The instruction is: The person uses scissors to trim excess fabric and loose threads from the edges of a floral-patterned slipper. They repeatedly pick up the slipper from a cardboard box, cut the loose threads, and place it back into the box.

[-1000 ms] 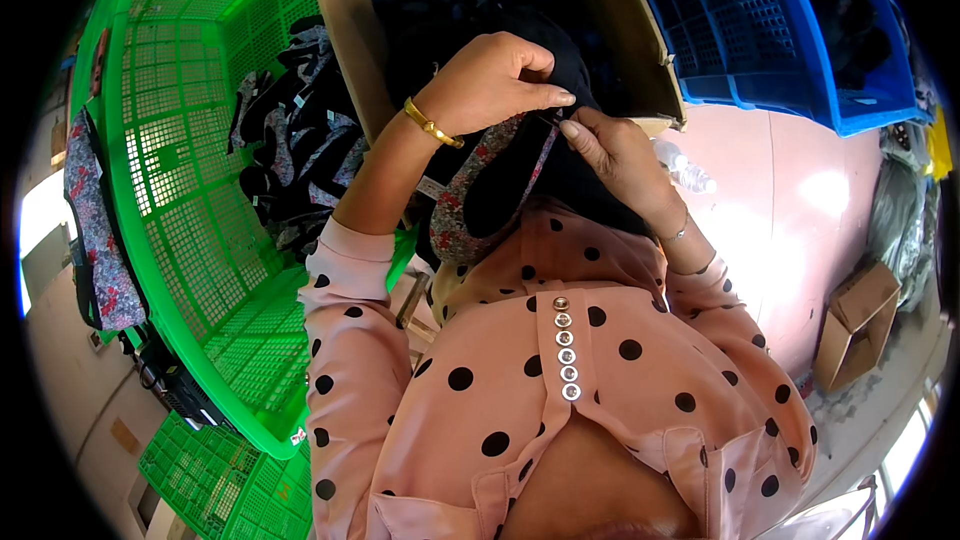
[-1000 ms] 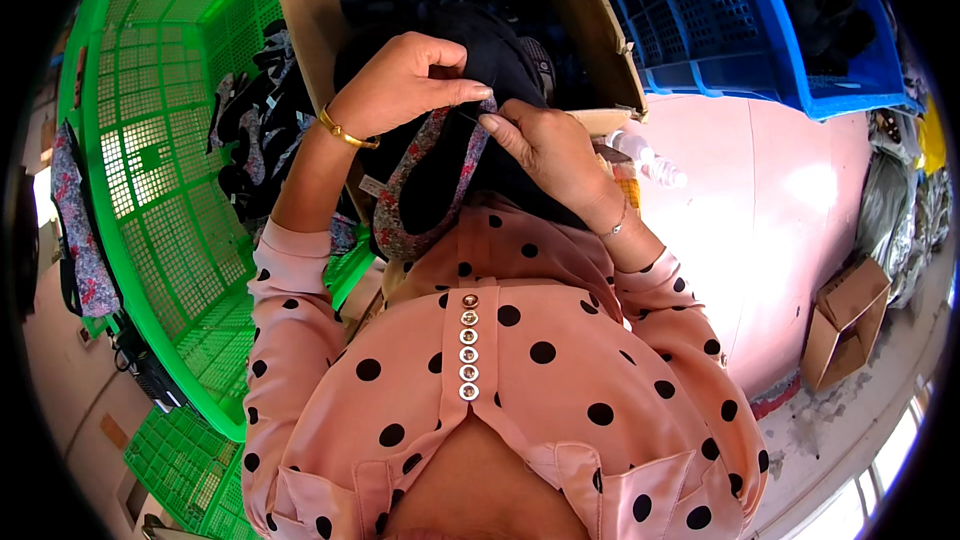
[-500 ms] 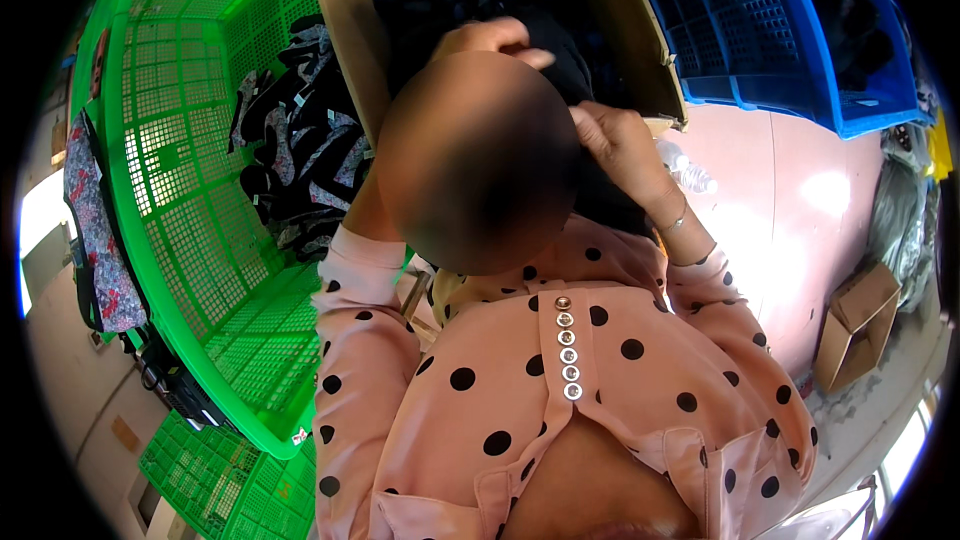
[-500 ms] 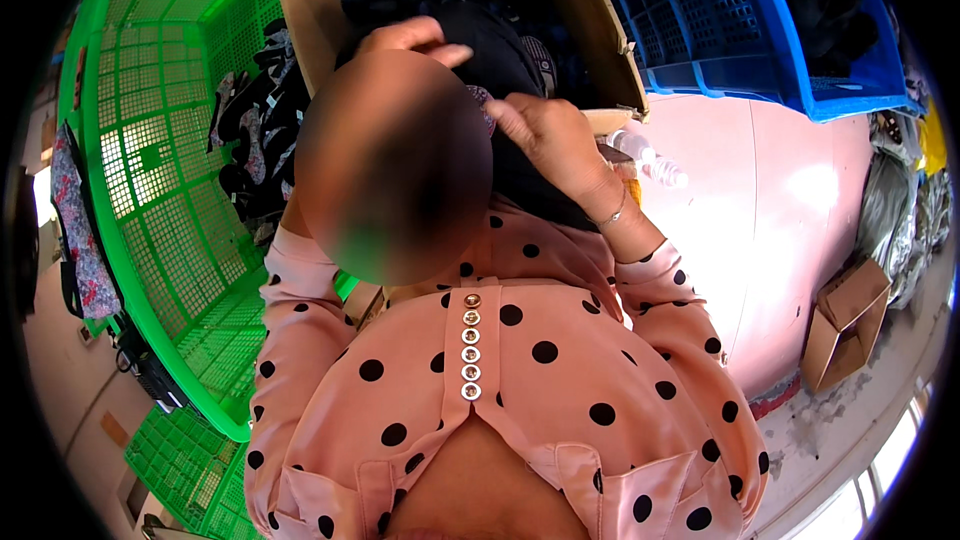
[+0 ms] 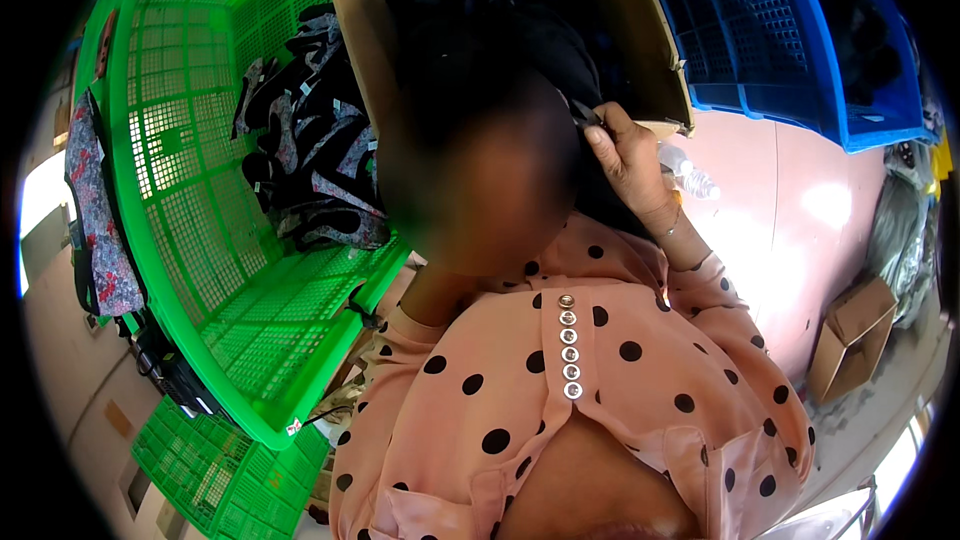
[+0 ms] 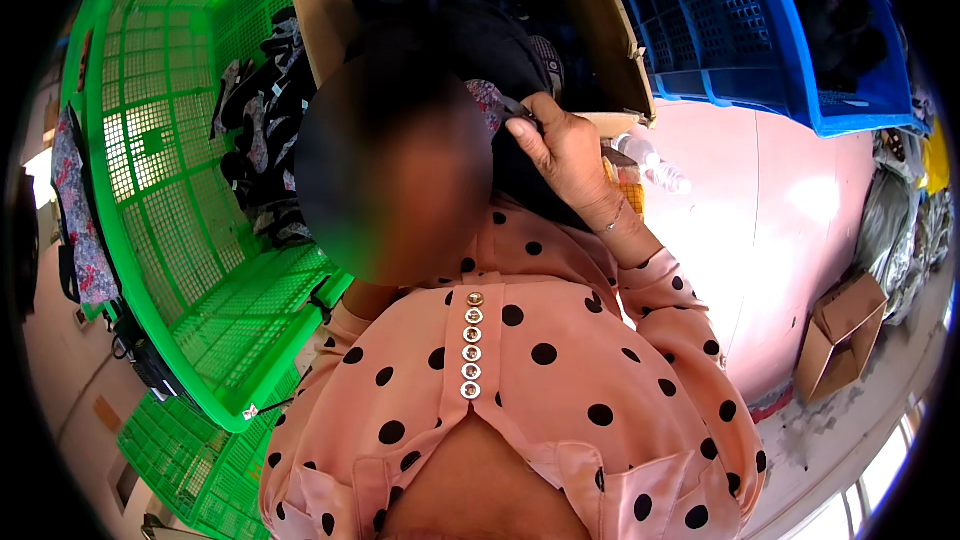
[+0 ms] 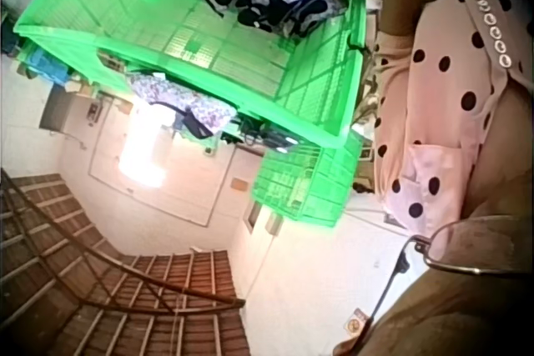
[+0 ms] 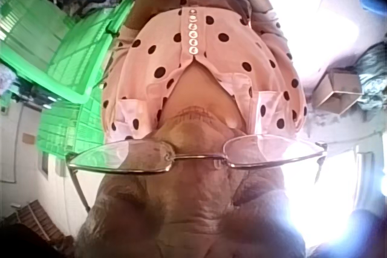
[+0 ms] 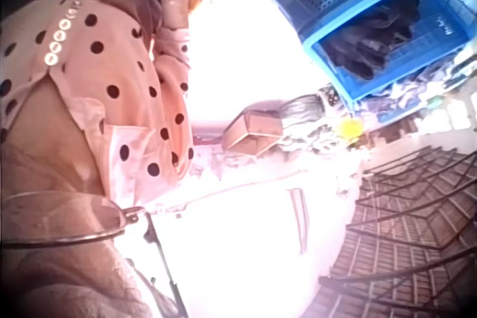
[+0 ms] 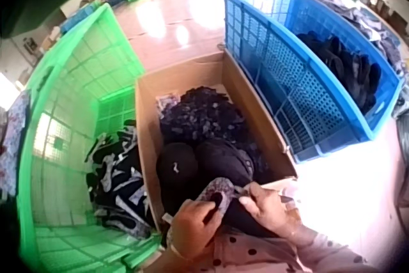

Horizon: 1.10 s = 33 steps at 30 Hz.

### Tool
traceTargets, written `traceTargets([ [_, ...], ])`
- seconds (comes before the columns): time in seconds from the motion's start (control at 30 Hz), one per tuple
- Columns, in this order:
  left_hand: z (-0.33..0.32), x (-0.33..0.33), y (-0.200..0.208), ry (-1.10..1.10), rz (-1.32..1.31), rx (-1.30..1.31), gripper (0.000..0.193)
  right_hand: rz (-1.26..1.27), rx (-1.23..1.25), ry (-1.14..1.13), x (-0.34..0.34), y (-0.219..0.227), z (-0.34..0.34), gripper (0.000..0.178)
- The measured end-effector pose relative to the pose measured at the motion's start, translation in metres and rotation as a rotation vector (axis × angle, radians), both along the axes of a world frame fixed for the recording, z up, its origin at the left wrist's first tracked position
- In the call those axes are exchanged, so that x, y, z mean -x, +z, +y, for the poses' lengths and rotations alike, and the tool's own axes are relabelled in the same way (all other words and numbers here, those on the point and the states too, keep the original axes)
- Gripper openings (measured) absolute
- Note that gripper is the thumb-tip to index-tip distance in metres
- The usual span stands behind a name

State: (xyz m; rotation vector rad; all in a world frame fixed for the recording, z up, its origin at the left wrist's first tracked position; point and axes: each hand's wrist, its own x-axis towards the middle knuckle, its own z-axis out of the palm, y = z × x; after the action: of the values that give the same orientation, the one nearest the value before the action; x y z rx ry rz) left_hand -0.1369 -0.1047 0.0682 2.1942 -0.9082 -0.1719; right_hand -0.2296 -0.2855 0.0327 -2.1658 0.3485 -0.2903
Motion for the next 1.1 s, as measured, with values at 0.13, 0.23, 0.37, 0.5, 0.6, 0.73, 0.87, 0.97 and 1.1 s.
traceTargets([
  [0.13,0.003,-0.007,0.016,0.056,0.462,0.109,0.023,-0.096,0.289,0.134,-0.003,0.013,-0.002,0.037],
  [0.23,0.011,-0.011,0.01,0.031,0.648,0.251,0.022,-0.124,0.354,0.188,-0.009,0.022,0.0,0.039],
  [0.37,0.013,-0.007,0.011,0.017,0.934,0.307,0.021,-0.081,0.39,0.179,-0.009,0.036,0.002,0.038],
  [0.5,0.012,-0.007,0.02,0.072,1.313,0.333,0.021,-0.08,0.456,0.191,-0.007,0.048,0.001,0.038],
  [0.6,0.007,0.0,0.036,0.084,1.292,0.425,0.022,-0.089,0.538,0.191,-0.007,0.057,0.002,0.037],
  [0.73,0.012,0.002,0.02,-0.021,1.237,0.439,0.025,-0.04,0.478,0.21,-0.005,0.061,-0.002,0.036],
  [0.87,0.012,0.006,0.023,0.011,1.318,0.482,0.026,0.027,0.167,0.176,-0.001,0.06,-0.01,0.036],
  [0.97,0.012,0.008,0.029,0.018,1.33,0.557,0.026,0.011,0.25,0.215,-0.001,0.072,-0.018,0.041],
  [1.1,0.015,0.006,0.03,-0.033,1.363,0.526,0.024,-0.054,0.515,0.357,-0.005,0.088,-0.027,0.044],
])
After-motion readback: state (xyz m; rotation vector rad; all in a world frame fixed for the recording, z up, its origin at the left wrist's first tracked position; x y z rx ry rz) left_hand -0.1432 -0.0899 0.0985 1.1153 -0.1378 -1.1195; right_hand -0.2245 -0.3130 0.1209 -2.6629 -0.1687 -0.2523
